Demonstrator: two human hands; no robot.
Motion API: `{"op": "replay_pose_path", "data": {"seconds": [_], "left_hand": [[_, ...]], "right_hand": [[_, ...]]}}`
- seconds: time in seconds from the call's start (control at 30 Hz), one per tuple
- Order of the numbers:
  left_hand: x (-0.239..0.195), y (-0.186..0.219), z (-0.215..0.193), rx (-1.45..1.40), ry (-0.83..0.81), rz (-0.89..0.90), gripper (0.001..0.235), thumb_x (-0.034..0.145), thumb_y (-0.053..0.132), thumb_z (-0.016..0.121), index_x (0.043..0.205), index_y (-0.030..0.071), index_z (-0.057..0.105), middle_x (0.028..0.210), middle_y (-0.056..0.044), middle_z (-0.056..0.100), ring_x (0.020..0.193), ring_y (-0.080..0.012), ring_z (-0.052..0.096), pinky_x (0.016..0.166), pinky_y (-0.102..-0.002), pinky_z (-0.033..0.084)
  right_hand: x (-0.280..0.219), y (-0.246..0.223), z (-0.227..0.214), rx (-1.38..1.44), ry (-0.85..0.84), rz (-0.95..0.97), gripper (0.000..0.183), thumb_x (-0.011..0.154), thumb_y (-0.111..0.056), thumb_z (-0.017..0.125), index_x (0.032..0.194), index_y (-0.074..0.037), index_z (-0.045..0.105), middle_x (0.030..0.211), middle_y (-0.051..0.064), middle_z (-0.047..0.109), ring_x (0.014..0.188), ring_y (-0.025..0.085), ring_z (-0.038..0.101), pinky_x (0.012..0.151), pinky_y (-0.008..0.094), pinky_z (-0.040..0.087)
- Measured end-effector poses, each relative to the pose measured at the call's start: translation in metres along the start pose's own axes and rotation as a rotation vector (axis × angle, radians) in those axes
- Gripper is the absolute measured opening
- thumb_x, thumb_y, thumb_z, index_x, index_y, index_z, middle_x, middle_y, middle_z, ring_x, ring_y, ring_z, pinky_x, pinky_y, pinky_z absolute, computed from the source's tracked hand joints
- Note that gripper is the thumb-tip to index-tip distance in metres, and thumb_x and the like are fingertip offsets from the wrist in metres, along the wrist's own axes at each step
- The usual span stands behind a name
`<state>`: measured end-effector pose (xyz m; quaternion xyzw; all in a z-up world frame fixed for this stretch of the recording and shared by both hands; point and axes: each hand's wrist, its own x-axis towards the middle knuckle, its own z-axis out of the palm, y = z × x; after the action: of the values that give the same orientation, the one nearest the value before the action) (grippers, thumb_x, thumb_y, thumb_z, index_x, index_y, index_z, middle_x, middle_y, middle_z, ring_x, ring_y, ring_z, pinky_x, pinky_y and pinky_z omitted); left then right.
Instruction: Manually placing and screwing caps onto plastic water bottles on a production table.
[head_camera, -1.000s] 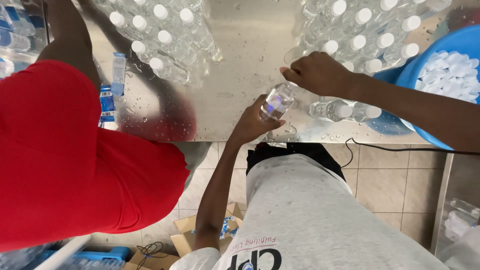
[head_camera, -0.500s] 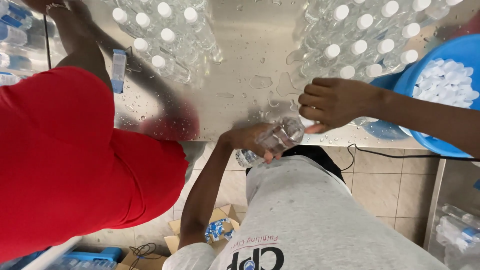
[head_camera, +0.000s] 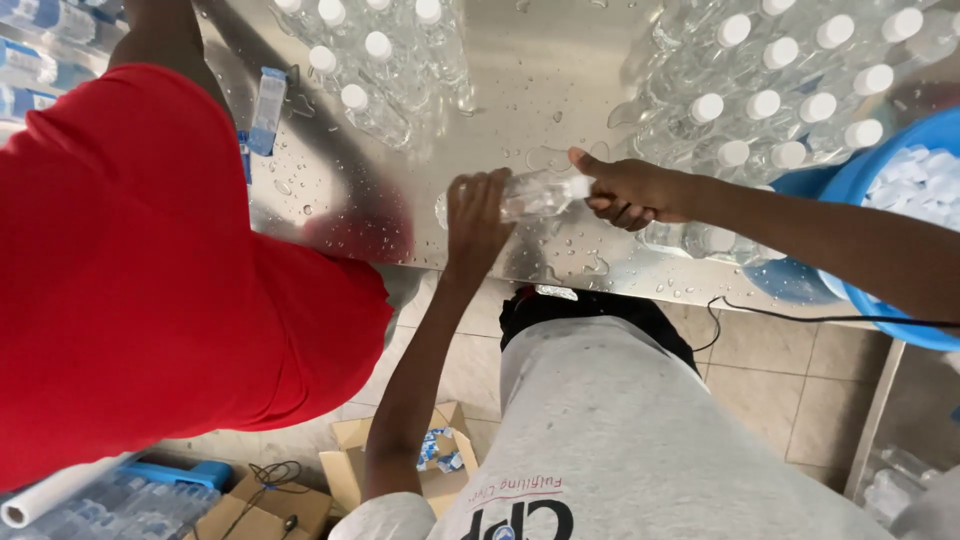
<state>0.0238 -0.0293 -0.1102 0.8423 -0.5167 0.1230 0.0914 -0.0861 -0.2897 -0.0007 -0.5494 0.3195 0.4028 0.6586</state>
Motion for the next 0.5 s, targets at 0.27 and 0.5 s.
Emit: {"op": "replay_pose_path", "data": {"seconds": [0.27, 0.5], "left_hand": [[0.01, -0.075, 0.091, -0.763, 0.678, -1.023, 0.103, 0.08, 0.062, 0.1, 0.156, 0.013, 0.05, 0.159, -0.018, 0.022, 0.157, -0.0423, 0.032, 0.136, -0.064, 0.025], [0.048, -0.109, 0.136, -0.84, 0.958, -1.087, 0.106, 0.093, 0.031, 0.093, 0.165, 0.007, 0.02, 0.172, -0.022, 0.023, 0.167, -0.0446, 0.022, 0.137, -0.058, 0.032]], "right_hand": [[-0.101, -0.06, 0.0, -0.629, 0.518, -0.278, 0.051, 0.118, -0.042, 0.052, 0.1, -0.001, 0.076, 0.065, 0.019, 0.059, 0.061, 0.033, 0.059, 0.061, 0.045, 0.049], [-0.052, -0.004, -0.126, -1.478, 1.189, -0.341, 0.045, 0.124, -0.047, 0.055, 0.128, -0.004, 0.067, 0.105, 0.016, 0.072, 0.082, 0.039, 0.075, 0.055, 0.049, 0.054]]}}
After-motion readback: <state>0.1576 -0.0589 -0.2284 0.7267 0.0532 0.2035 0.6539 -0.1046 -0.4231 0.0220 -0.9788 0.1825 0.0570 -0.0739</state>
